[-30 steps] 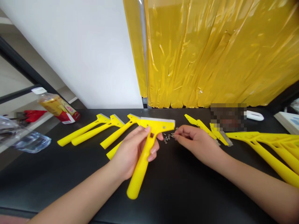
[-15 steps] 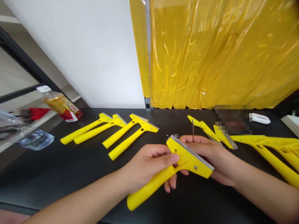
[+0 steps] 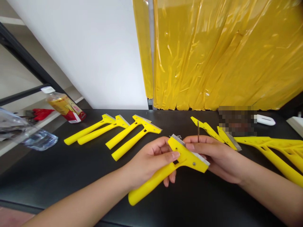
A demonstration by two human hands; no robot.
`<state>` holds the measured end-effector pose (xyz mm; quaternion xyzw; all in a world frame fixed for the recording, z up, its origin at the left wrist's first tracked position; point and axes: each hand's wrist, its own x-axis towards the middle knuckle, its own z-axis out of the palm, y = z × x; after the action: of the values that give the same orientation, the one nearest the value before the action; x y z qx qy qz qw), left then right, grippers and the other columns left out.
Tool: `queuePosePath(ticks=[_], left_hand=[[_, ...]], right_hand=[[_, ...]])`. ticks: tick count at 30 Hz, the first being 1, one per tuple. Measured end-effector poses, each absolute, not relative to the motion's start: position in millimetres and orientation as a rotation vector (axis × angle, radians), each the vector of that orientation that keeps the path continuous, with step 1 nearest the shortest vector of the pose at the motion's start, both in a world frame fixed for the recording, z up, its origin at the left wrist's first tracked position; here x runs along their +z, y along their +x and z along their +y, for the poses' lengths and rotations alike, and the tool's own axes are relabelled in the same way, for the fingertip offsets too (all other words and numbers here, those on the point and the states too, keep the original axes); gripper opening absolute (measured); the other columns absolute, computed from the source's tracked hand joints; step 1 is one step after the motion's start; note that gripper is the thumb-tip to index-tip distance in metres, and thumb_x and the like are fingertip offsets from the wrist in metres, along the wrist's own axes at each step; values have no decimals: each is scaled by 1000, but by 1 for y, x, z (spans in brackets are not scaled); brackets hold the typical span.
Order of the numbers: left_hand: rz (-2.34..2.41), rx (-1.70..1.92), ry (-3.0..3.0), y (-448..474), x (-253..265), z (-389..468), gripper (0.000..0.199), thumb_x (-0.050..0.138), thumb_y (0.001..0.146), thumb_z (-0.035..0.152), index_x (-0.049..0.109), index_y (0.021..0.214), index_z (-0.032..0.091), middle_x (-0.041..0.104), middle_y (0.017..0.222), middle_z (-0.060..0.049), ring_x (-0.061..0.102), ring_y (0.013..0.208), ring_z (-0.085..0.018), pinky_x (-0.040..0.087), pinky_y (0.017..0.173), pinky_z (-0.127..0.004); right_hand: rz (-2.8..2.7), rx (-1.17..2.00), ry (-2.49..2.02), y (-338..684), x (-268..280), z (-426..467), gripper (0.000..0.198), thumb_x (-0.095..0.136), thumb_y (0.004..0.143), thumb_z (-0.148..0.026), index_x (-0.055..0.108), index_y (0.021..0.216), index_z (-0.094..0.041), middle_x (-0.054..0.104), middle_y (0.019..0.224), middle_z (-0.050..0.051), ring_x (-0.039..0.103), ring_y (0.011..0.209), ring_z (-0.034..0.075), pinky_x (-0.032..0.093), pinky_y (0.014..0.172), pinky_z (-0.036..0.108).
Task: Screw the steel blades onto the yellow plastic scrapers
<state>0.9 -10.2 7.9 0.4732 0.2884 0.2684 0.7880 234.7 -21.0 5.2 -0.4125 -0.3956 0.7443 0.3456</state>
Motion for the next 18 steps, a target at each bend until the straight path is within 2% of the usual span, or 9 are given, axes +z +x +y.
queuePosePath(ticks=[5,9,11,13,15,18], left_hand=[[641,700,1027,4,6,-13,21,73,103,38,62,112,22,72,93,1,75,61,-14,57,47,-19],[684,719,1023,2,6,-10,21,71,104,39,62,104,20,74,80,-2,74,60,-15,56,48,-19],[725,740,1028,1,7,-6,22,69,105,40,61,103,19,75,73,-4,71,56,-14,56,50,-20],[785,787,1020,-1,7,-2,25,70,104,41,60,100,19,75,69,-5,68,54,-14,55,50,-20],[845,854,995,-3,8,3,26,73,102,42,60,98,20,74,71,-5,69,57,-15,56,51,-21],[893,967,957,-5,9,8,26,77,99,40,63,102,19,73,78,-3,72,66,-17,57,52,-22]], right_hand=[[-1007,1912,-1067,233,6,-23,38,90,83,-52,77,94,-18,69,84,4,56,72,13,43,65,25],[-1042,1843,-1094,231,6,-22,39,83,88,-56,74,96,-19,57,77,0,45,65,12,35,54,23],[-1108,1673,-1153,233,6,-19,40,78,91,-59,71,103,-21,57,81,0,45,66,13,35,52,24],[-1162,1476,-1208,238,5,-14,39,77,92,-58,68,108,-24,59,87,0,49,67,14,41,54,26],[-1246,1293,-1283,245,5,-9,38,77,92,-56,69,115,-27,63,91,-1,53,68,14,46,60,29],[-1534,855,-1479,257,8,-6,39,71,99,-53,71,131,-31,68,89,0,58,69,16,47,66,32]])
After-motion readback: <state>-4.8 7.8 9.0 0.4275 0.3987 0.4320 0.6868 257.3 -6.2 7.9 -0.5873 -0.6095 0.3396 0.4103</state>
